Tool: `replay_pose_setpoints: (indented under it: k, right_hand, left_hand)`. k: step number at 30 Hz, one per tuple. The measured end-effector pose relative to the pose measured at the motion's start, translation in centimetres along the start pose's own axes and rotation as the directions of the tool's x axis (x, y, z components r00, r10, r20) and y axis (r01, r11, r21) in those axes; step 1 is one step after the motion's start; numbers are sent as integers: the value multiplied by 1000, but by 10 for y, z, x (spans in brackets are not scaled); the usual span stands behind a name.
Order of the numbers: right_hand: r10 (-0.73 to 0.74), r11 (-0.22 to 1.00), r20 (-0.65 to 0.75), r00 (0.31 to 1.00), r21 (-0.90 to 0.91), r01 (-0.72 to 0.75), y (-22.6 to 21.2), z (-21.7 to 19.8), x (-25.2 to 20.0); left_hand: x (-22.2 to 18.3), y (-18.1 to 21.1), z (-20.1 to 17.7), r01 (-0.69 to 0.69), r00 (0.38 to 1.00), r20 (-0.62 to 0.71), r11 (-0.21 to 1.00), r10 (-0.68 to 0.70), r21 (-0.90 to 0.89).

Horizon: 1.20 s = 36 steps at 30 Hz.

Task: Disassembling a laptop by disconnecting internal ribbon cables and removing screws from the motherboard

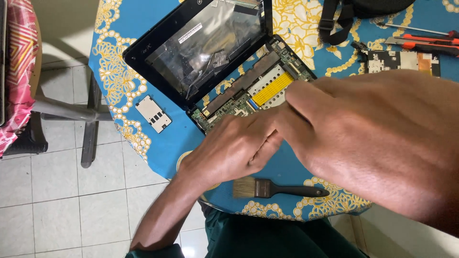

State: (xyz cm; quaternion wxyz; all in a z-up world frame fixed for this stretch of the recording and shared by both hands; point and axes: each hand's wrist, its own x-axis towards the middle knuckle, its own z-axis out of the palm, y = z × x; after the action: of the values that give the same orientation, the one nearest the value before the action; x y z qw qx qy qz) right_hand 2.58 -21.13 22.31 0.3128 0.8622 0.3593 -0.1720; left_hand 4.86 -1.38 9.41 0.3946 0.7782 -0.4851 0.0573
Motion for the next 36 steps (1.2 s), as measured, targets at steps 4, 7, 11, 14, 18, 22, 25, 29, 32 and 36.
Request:
replay_pose_setpoints:
  k: [4, 7, 11, 14, 18, 22, 25, 29, 32, 36]
  right_hand:
    - [30, 996, -134, 991, -74, -40, -3, 5, 3]
    - [31, 998, 374, 927, 34, -47, 4, -13, 8]
    - [111, 994, 343, 933, -33, -106, 6, -4, 8]
    - [50, 999, 104, 993, 5, -51, 7, 8, 4]
    - [-73, 997, -304, 950, -45, 62, 5, 32, -5]
    - [-36, 997, -214, 976, -71, 22, -6, 25, 2]
    - [-48, 998, -34, 998, 29, 49, -12, -3, 6]
    - [-5, 974, 291, 957, 216, -60, -9, -17, 6]
    - [38, 996, -82, 996, 85, -31, -17, 7, -6]
    - [-58, 990, -247, 967, -137, 24, -14, 17, -5]
  left_hand:
    - [1, -2, 4, 60, 998, -26, 994, -62, -90]
    - [-2, -1, 12, -74, 976, -213, 987, 42, -142]
    - [-10, -3, 15, -60, 986, -164, 986, 34, -157]
    - [-8, -5, 11, -35, 993, -111, 997, 27, -75]
    - [-12, -20, 16, -67, 996, -67, 996, 63, -59]
    - [-4, -7, 15, -32, 998, -66, 991, 23, -132]
    - [1, -2, 24, -118, 931, -355, 990, 83, -76]
    - [-10, -10, 28, -113, 962, -259, 991, 89, -78]
    - [-10, -9, 14, -76, 992, -107, 996, 71, -42]
    - [-7, -9, 8, 69, 997, 47, 994, -65, -90]
